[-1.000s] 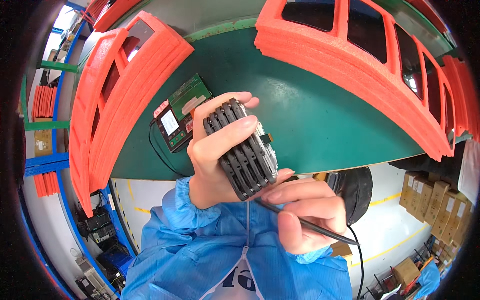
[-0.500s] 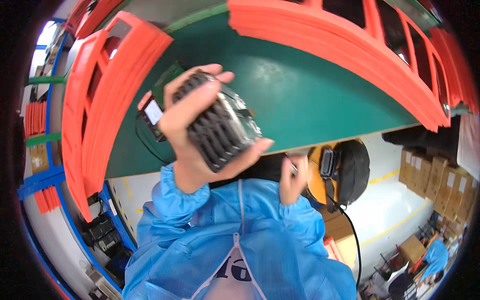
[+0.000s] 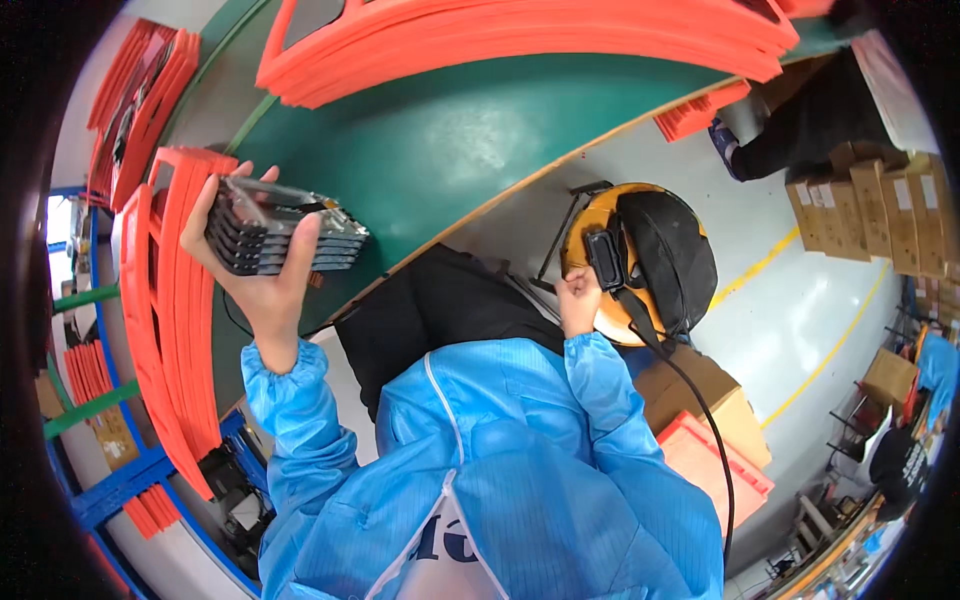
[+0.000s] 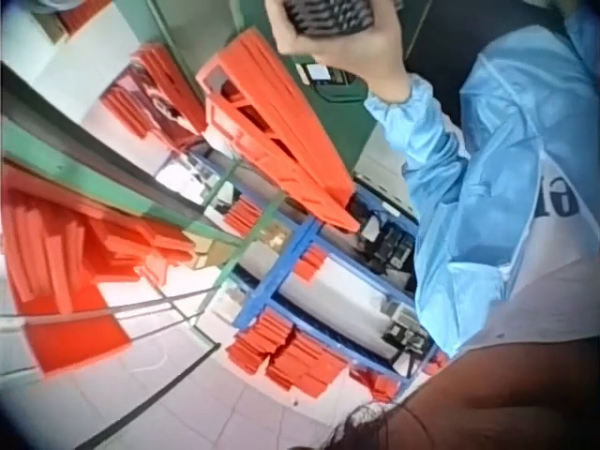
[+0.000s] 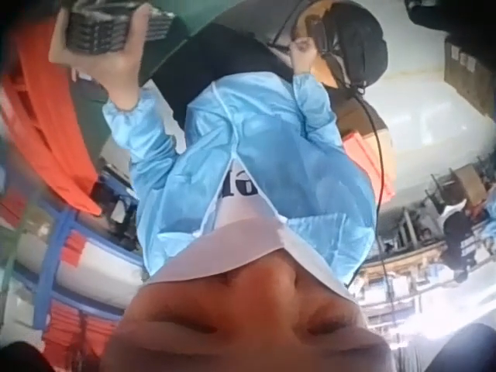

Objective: The worker is using a small hand tool to align or insert components into a stack of metal plates at a factory workstation.

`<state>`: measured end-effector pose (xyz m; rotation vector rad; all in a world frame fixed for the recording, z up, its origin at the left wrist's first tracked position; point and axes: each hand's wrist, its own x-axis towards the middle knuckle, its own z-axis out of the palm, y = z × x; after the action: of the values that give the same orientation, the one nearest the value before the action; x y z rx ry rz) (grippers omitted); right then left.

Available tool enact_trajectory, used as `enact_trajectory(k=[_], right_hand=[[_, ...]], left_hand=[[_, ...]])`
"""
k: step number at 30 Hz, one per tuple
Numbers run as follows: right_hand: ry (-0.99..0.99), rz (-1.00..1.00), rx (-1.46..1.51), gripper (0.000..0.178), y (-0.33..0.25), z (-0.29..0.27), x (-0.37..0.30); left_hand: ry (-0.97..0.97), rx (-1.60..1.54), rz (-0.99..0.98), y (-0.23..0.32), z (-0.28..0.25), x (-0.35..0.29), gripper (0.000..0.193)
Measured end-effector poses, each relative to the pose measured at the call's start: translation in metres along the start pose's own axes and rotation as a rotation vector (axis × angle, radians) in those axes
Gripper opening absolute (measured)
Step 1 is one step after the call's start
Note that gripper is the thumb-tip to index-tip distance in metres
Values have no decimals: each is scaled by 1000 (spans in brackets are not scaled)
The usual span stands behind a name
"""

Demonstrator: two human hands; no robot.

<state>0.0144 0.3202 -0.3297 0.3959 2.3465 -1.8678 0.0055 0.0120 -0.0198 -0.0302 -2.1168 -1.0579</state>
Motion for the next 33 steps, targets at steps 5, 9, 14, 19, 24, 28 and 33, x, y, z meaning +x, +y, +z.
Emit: enact_trajectory(k=[5, 9, 14, 19, 24, 28, 33], right_hand=[[52, -8, 247, 16, 0, -18, 9], [33, -22, 323, 17, -5, -22, 22], [17, 19, 344, 18, -8, -25, 21], [5, 5, 404, 19, -24, -23, 16], [19, -114, 479, 18, -46, -27, 31], [13, -104, 698, 16, -64, -31, 49], [127, -81, 711, 15, -60, -50, 57]], left_hand=[[-25, 33, -20, 5, -4, -2, 86], [14, -9, -25, 1, -4, -3, 82], [33, 15, -43, 4, -5, -7, 79], [48, -1, -68, 4, -6, -8, 78], [56, 12, -71, 9, -3, -10, 74], [100, -35, -173, 6, -8, 0, 70], [37, 36, -102, 5, -1, 12, 67]])
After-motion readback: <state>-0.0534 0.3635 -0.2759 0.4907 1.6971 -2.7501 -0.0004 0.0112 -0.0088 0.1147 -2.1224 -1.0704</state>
